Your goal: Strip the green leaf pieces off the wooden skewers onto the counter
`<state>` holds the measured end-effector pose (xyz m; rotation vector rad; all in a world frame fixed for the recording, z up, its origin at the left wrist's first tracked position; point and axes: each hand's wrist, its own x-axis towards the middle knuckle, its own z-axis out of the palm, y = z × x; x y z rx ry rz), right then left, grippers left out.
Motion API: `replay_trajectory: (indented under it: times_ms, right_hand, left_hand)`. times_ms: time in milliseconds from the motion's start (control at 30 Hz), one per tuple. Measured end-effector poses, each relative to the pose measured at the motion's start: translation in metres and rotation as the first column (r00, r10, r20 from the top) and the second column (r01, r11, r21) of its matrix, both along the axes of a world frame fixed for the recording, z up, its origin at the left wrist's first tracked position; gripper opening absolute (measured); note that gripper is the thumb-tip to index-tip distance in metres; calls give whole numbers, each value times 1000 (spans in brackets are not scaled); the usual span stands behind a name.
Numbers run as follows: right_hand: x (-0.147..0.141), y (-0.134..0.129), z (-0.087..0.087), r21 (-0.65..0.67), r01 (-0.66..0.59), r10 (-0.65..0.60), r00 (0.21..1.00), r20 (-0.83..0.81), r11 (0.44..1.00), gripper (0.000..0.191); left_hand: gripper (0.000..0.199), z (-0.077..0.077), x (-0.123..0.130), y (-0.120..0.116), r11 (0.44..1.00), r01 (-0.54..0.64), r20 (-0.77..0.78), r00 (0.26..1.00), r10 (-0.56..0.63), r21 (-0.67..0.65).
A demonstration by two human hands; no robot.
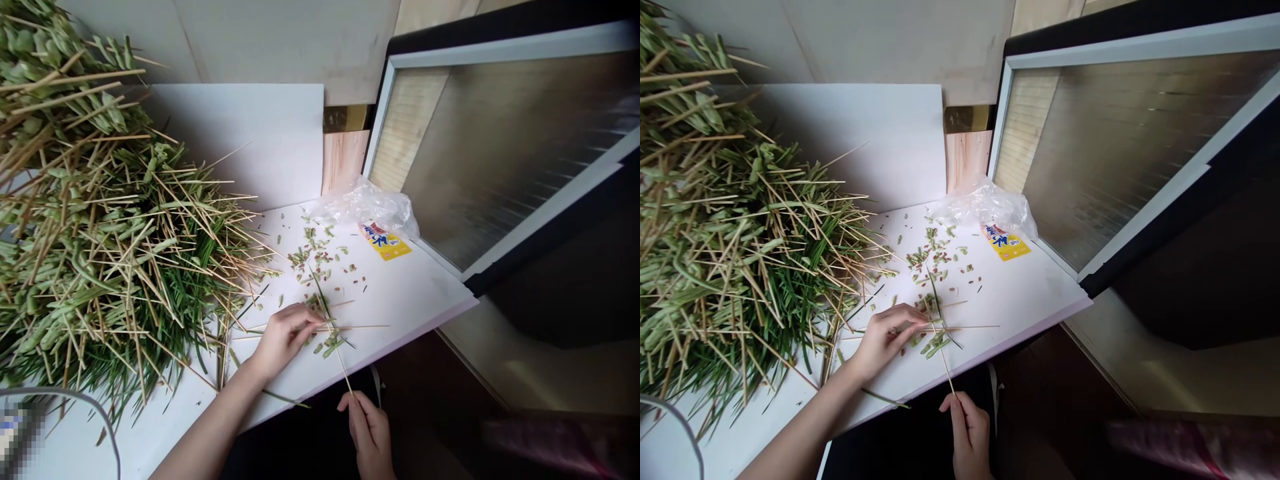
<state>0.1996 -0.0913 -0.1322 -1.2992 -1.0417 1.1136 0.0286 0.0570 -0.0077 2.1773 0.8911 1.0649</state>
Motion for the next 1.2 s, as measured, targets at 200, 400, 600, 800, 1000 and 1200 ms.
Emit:
replay_trajectory:
  times_ms: [200,400,600,800,1000,1200]
  right_hand:
    - [3,-1,-3,34,81,-80,997,-23,996,42]
    - [6,-3,-2,81,107,-108,994,12,991,39]
    - [0,-4,8,136,66,-77,994,72,988,35]
    - [1,-2,18,160,87,-109,985,132,983,35]
    - [2,-1,19,150,137,-157,979,129,979,36]
    - [2,-2,21,134,103,-117,987,107,986,35]
  left_hand:
    - [22,5,0,-1,995,-26,129,991,38,-97]
    - [20,1,-3,0,983,-150,-23,988,153,110]
    - [30,1,3,-5,830,-69,-221,949,226,553]
    - [37,6,8,-10,683,-3,-245,932,267,731]
    - [36,6,6,-8,692,52,-301,922,243,720]
    - [37,10,7,-9,699,101,-330,922,201,708]
